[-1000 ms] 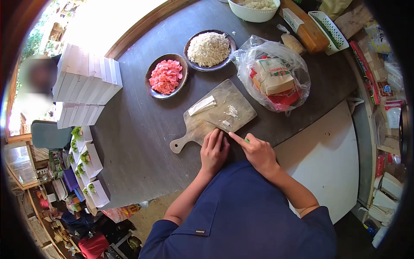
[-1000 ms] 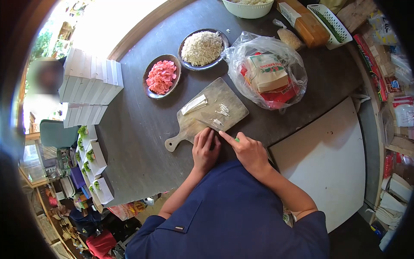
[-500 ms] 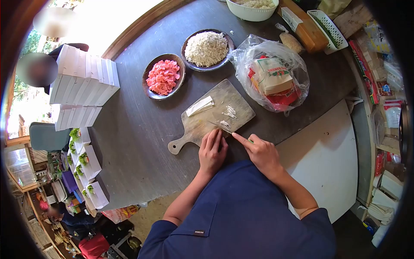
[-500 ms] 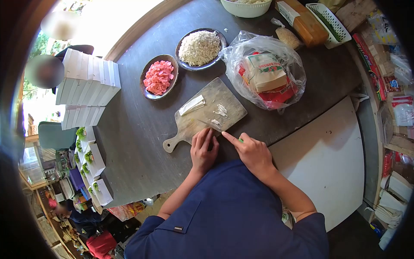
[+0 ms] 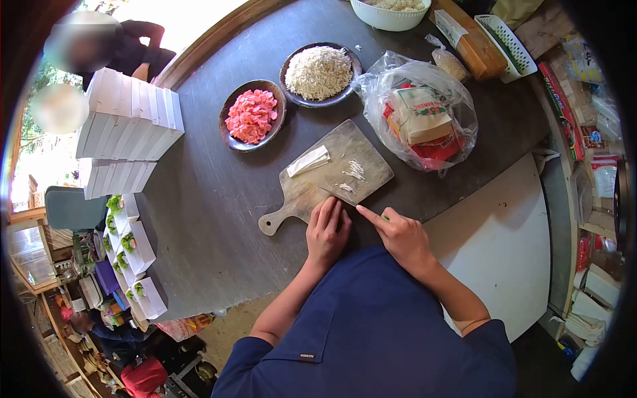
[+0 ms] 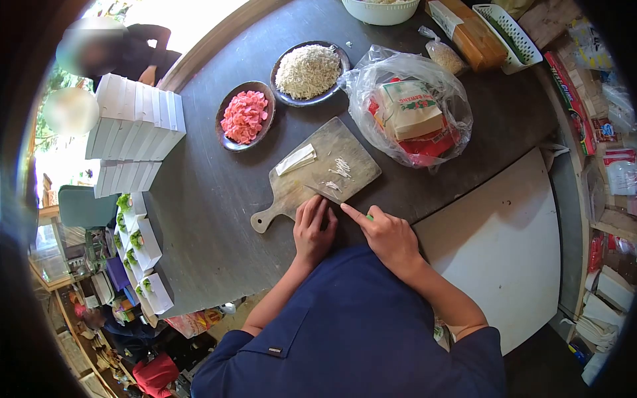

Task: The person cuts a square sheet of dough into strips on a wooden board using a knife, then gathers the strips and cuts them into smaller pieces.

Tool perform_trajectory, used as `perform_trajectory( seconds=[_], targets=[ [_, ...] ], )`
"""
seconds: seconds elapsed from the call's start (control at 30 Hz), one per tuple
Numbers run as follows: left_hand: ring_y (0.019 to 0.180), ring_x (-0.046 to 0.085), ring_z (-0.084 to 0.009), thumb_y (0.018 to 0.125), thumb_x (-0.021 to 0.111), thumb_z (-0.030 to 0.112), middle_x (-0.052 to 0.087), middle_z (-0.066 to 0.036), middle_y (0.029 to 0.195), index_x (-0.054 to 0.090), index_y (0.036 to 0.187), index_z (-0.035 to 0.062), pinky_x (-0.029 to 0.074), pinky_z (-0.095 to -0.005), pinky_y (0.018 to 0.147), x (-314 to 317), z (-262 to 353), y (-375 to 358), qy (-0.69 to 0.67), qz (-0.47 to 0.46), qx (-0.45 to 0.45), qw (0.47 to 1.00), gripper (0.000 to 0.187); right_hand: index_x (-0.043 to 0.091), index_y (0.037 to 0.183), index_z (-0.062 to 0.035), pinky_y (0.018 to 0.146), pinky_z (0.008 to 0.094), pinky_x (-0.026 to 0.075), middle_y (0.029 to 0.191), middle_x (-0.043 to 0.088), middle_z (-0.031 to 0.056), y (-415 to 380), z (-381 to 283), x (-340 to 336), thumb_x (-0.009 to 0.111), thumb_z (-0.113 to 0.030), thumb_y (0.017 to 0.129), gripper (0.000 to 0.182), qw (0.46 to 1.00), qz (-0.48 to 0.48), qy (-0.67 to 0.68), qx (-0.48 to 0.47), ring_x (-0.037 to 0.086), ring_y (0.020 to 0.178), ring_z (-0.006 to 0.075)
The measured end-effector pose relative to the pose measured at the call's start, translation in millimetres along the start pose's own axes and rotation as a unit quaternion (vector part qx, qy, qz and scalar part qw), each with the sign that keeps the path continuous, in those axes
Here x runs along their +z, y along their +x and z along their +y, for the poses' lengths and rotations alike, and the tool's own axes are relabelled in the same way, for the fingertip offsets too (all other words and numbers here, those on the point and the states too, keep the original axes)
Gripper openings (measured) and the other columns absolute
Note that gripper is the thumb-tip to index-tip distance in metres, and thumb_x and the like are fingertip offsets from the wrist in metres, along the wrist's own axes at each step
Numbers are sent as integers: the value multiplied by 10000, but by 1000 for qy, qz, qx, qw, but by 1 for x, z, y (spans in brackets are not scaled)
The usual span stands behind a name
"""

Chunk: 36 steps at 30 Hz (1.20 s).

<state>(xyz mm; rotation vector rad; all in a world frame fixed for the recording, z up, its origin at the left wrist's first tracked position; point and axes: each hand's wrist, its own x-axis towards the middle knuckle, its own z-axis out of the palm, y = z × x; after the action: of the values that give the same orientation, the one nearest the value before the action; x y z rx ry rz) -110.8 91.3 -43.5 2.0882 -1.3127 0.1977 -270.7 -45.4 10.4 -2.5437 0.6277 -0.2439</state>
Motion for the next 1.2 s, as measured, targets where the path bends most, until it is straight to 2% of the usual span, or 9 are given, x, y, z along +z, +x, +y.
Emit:
perform_trajectory(
  seconds=[0.3,0.4,0.47,0.6,0.7,0.87,1.2],
  targets=[
    [1151,704,-330,858,804,23,712,-131,1287,742,1235,-16,591,-418,1003,0,0,-1,-1,-3,3,1000,384,610,1553,-405,587,420,623,833,570,83,6,-2,7,706,-173,1009,598,999,1,-35,-11,730,675,268],
    [1164,700,-328,866,801,30,713,-129,1290,743,1245,-11,589,-418,1008,-1,1,0,5,-2,1,1000,385,614,1549,-403,588,434,621,844,583,87,11,3,11,697,-182,1017,582,1000,5,-15,-15,726,673,288],
    [1171,698,-323,870,803,39,712,-126,1289,745,1252,-6,588,-414,1012,-1,1,0,2,-4,-2,1000,389,618,1548,-394,593,453,618,858,595,93,12,9,9,692,-183,1021,572,999,-11,45,-3,723,682,313],
    [1170,698,-318,875,803,42,710,-124,1289,747,1252,-5,588,-411,1011,0,2,1,-2,-3,-5,1000,384,625,1542,-385,595,467,613,868,602,95,18,11,-4,687,-182,1027,557,1000,5,18,6,716,679,336],
    [1169,699,-316,878,800,40,709,-123,1287,750,1239,-6,591,-410,1007,-1,0,-1,1,-4,-1,1000,367,628,1540,-382,596,465,614,853,590,93,9,4,-1,681,-167,1032,554,1000,4,21,-12,713,667,332],
    [1159,702,-320,873,808,40,709,-128,1283,750,1206,-15,592,-409,1002,0,0,0,-2,-3,-2,1000,343,592,1578,-376,600,438,620,859,566,92,4,2,-1,697,-108,979,664,1000,-27,2,-7,731,713,283],
    [1150,704,-330,864,817,39,710,-144,1274,753,1184,-21,593,-414,995,0,-1,1,1,-5,2,1000,332,599,1573,-379,581,407,616,854,545,66,3,4,0,711,-131,993,641,999,-1,-32,-28,707,669,251]
  ],
)
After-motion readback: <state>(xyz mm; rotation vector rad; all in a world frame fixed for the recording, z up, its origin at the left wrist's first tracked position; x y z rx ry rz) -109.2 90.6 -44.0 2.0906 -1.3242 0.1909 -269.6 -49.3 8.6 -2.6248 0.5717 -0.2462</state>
